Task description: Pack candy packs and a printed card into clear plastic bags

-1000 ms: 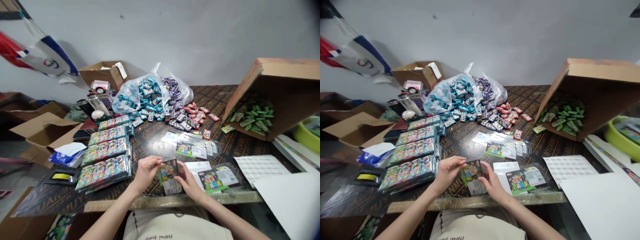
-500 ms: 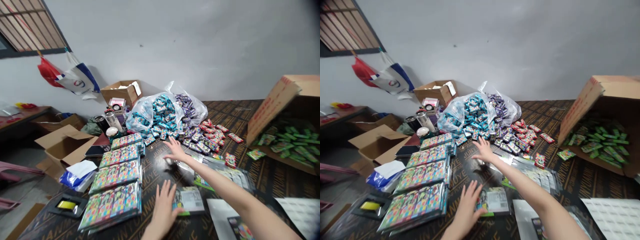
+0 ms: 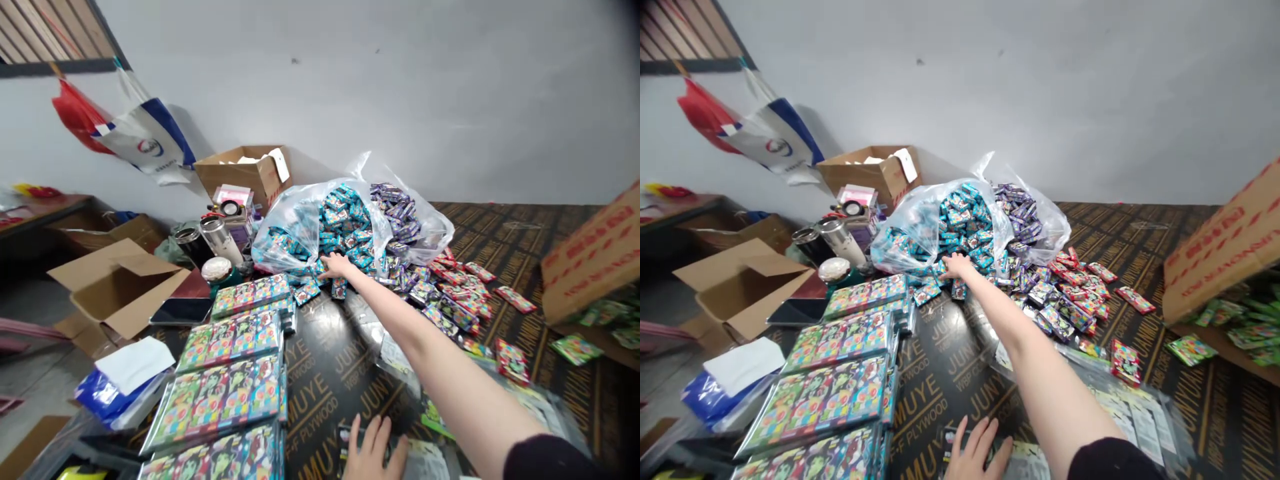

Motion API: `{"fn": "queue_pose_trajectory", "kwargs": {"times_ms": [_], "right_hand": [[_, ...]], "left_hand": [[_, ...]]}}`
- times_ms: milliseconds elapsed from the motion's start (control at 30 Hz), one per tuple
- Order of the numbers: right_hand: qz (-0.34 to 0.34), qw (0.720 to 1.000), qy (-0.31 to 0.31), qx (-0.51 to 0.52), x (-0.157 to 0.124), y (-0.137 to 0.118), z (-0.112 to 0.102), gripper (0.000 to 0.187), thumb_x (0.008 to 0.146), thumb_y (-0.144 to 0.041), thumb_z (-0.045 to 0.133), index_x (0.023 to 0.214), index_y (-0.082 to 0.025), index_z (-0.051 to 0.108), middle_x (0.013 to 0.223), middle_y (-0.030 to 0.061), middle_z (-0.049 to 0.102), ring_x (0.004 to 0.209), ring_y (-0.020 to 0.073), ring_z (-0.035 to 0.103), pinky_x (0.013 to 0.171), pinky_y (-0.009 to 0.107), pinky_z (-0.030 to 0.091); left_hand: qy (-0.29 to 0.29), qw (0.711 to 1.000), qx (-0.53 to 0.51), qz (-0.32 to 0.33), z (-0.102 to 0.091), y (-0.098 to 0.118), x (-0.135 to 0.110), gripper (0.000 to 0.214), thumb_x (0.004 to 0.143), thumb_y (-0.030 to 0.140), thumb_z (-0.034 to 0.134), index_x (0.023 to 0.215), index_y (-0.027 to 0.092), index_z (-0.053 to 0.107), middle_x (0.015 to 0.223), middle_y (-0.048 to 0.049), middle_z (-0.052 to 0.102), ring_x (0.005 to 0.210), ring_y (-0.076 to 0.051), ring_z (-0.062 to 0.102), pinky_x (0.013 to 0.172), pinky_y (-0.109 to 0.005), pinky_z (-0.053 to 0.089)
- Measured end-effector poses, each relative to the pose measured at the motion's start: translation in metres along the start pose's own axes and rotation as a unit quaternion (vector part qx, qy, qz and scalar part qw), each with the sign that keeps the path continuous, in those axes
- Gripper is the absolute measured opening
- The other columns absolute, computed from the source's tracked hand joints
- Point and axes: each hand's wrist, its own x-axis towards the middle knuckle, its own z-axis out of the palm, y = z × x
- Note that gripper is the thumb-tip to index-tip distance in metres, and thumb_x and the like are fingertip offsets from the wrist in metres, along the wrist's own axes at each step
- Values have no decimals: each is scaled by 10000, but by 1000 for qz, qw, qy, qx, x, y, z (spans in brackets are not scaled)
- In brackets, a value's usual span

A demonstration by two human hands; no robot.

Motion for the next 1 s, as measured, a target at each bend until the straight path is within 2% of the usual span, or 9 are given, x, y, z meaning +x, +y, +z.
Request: {"fn": "queue_pose_trajectory", "kwargs": {"times_ms": [100,267,400,467,567,667,733,833,1000], "right_hand": [[-49,999,-7,-2,-35,0,13,706,664,-572,597,1266,-260,401,1216,148,458,1130,321,404,899,480,304],[-151,987,19,55,-127,-7,35,602,672,-557,600,1186,-262,494,1266,112,450,1229,313,304,979,508,176],[-128,948,128,262,-203,-22,32,533,628,-461,685,1098,-247,551,1276,108,440,1202,306,356,974,488,231],[-101,895,156,405,-242,-35,28,519,683,-404,657,1150,-250,491,1182,86,511,1069,240,494,908,400,363],[-69,833,185,517,-299,-56,30,521,722,-365,631,1190,-255,430,1113,68,543,953,199,560,830,334,443],[-88,853,233,459,-347,-67,37,546,666,-374,685,1159,-261,479,1207,78,492,1123,244,462,962,386,355],[-117,886,220,391,-372,-65,39,684,596,-413,729,1205,-255,459,1330,95,380,1241,286,326,1034,433,250],[-128,910,171,354,-399,-54,34,895,579,-448,724,1332,-218,297,1417,119,230,1299,299,210,1055,455,192],[-154,916,143,340,-426,-44,23,831,600,-319,683,1323,-222,285,1304,87,398,1231,259,322,1027,413,243]], "left_hand": [[10,1000,5,27,-3,0,1,396,794,292,519,1185,344,484,1068,-85,642,968,-245,604,963,-475,371],[-115,991,-57,23,-42,2,0,589,765,335,560,1305,251,338,1205,-140,543,1141,-295,472,979,-557,298],[-138,949,-263,-109,-82,14,8,826,558,590,655,1265,230,424,1256,-166,486,1200,-353,381,1009,-635,115],[-81,869,-420,-248,-100,21,19,683,635,652,539,1148,201,549,1169,-151,557,1137,-316,458,1022,-577,178],[1,626,-663,-411,-121,26,40,611,793,620,320,1005,127,613,946,-129,653,918,-231,600,884,-432,414],[61,468,-760,-446,-132,25,53,400,724,495,569,865,126,630,745,-53,661,646,-138,606,655,-270,477],[59,460,-765,-447,-135,25,54,292,652,379,681,772,118,632,648,-16,640,540,-99,562,566,-219,446],[-44,506,-746,-432,-136,31,47,262,613,324,713,690,87,631,569,-14,620,489,-95,539,538,-220,427],[-136,590,-683,-407,-132,52,43,276,584,335,723,650,84,630,540,-11,613,465,-96,519,519,-219,410]]}}
